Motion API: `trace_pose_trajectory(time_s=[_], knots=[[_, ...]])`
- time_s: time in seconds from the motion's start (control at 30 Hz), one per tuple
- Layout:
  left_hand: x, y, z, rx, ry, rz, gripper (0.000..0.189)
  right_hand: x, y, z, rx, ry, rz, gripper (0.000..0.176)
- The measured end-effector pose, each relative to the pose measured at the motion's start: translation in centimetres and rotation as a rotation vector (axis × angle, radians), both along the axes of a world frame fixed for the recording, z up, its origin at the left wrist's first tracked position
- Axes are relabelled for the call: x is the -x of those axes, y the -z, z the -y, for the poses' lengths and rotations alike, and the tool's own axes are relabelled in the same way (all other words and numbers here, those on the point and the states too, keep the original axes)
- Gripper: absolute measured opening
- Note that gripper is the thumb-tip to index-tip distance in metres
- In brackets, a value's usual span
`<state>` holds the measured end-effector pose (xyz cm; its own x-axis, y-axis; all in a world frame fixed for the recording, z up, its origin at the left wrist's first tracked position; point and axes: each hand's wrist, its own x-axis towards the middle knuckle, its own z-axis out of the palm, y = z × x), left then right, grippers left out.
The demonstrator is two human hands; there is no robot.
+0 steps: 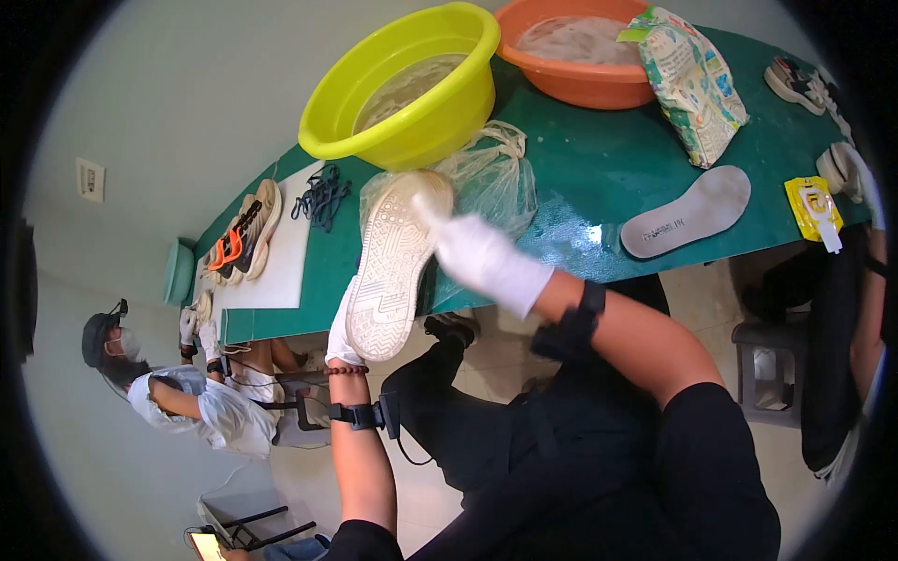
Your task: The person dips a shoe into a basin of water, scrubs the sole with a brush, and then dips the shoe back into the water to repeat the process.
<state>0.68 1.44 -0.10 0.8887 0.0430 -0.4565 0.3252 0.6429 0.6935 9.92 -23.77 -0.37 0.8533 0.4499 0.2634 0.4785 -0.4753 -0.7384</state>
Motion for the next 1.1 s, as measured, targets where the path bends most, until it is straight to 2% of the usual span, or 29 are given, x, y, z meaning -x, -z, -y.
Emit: trace_pose_trajectory(time_s=[0.07, 0.13, 0.17, 0.2, 0.27, 0.33, 0.37, 0.4, 0.47, 0.53, 0.57, 0.67, 0.7, 0.73, 0.8, 0.9, 0.93, 1.0, 1.03, 1.07, 1.1], knots=[[0.1, 0.5, -0.6, -0.048, 0.023, 0.020, 0.033, 4.3, -4.4, 0.6, 0.075, -0.186, -0.009, 0.062], [-0.1, 0.4, -0.4, -0.075, 0.029, 0.033, 0.033, 2.6, -4.8, 0.9, 0.225, -0.098, -0.039, 0.062], [0.0, 0.1, 0.0, -0.079, 0.024, 0.030, 0.032, 0.0, -2.5, 0.7, 0.131, 0.005, -0.044, 0.059], [0.0, -0.5, 0.5, -0.083, 0.016, 0.030, 0.032, -2.1, -2.7, 1.1, 0.126, 0.105, -0.149, 0.058], [0.3, -0.3, 0.7, -0.047, 0.025, 0.036, 0.035, -3.1, -1.7, 1.2, 0.040, 0.063, -0.111, 0.058], [-0.1, 1.7, -1.5, -0.067, 0.040, 0.102, 0.042, 1.5, -2.9, 0.1, 0.171, -0.050, -0.008, 0.061], [-0.2, 1.8, -1.7, 0.057, 0.018, 0.036, 0.042, 4.6, -5.6, 0.5, 0.188, -0.155, -0.086, 0.065], [-0.2, 1.8, -1.7, 0.068, 0.052, 0.069, 0.042, 6.2, -5.7, 0.4, 0.238, -0.260, -0.048, 0.068], [-0.3, 1.9, -1.8, 0.085, 0.123, 0.139, 0.042, 5.3, -5.8, 1.0, 0.290, -0.185, -0.027, 0.067], [-0.1, 1.3, -0.7, -0.016, 0.052, 0.088, 0.036, 0.7, -2.3, 0.8, 0.185, 0.102, -0.094, 0.066], [-0.2, 0.7, -0.1, -0.065, 0.017, 0.067, 0.034, -1.1, 0.1, 1.1, 0.104, 0.099, -0.012, 0.061], [-0.1, -0.7, 0.9, -0.030, 0.044, 0.114, 0.035, 4.8, -3.0, 0.5, 0.167, 0.075, -0.082, 0.063], [0.4, -2.0, 2.0, -0.013, 0.047, 0.130, 0.035, 7.2, -3.0, -0.2, 0.139, 0.000, -0.088, 0.066], [0.4, -1.8, 1.9, -0.045, 0.057, 0.136, 0.035, 9.5, -4.1, -0.3, 0.153, -0.134, -0.109, 0.068], [0.0, -0.8, 1.1, -0.125, 0.078, 0.146, 0.035, 9.8, -4.0, -0.3, 0.138, -0.146, -0.028, 0.067], [0.0, 0.4, 0.1, -0.010, 0.010, 0.090, 0.035, 3.9, -1.8, 0.0, 0.029, 0.157, -0.092, 0.062], [0.2, 1.2, -0.5, -0.046, 0.008, 0.090, 0.035, 3.4, -2.2, -0.1, -0.028, 0.147, -0.038, 0.063], [-0.4, 2.2, -1.4, -0.115, 0.009, 0.115, 0.035, 7.8, -3.5, -1.1, 0.033, 0.112, -0.128, 0.065], [-0.4, 2.3, -1.4, -0.079, -0.008, 0.113, 0.035, 10.4, -2.1, -2.0, 0.000, 0.003, -0.057, 0.068], [-0.2, 2.8, -1.8, -0.132, -0.005, 0.111, 0.035, 13.4, -4.1, -1.6, 0.140, -0.096, -0.062, 0.073], [-0.3, 2.8, -2.2, -0.186, 0.000, 0.110, 0.035, 13.8, -4.0, -1.5, 0.092, -0.140, -0.018, 0.073]])
